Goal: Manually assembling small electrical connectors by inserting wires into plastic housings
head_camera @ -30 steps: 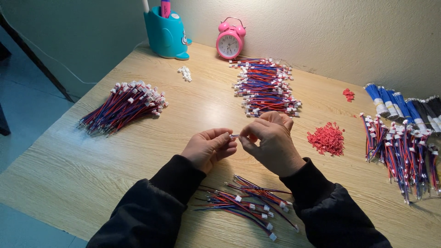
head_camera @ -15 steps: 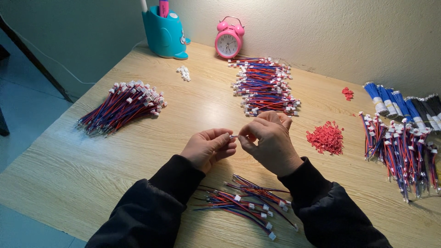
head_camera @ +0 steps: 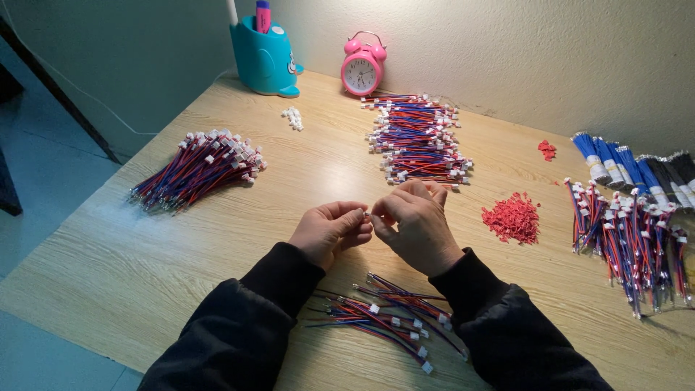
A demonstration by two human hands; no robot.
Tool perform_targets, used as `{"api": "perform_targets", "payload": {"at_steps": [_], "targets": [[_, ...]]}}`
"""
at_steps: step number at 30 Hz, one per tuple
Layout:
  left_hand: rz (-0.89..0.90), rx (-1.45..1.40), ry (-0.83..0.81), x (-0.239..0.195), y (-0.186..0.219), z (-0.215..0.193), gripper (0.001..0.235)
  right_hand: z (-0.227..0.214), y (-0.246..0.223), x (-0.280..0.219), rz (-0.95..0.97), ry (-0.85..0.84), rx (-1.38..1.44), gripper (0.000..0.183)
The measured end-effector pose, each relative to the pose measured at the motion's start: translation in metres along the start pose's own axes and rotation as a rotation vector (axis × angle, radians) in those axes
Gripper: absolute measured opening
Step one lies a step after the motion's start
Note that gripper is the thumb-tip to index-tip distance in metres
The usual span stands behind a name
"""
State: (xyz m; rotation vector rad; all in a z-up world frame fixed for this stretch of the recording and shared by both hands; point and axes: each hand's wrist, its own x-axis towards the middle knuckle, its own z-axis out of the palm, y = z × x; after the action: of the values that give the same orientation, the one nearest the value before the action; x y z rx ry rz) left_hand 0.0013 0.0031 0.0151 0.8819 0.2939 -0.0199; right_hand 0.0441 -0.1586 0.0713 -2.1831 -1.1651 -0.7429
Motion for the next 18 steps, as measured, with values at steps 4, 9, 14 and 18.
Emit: {"api": "perform_targets", "payload": {"at_steps": [4,9,14,18], "targets": [[0.073,0.103,0.012,0.007,-0.003,-0.002,0.02,-0.006,0.006,-0.003,-0.004,-0.056,-0.052,0.009],[0.208,0.244,0.019,0.017,-0.013,-0.006,0.021,-0.056,0.006,-0.025,0.063,-0.126,-0.041,0.022],[0.325,0.297,-0.148,-0.003,-0.007,0.011,0.044,-0.1,0.005,-0.087,0.213,-0.445,0.128,0.019],[0.337,0.352,-0.186,0.002,-0.009,0.01,0.045,-0.096,0.003,-0.116,0.241,-0.418,0.073,0.019]]}}
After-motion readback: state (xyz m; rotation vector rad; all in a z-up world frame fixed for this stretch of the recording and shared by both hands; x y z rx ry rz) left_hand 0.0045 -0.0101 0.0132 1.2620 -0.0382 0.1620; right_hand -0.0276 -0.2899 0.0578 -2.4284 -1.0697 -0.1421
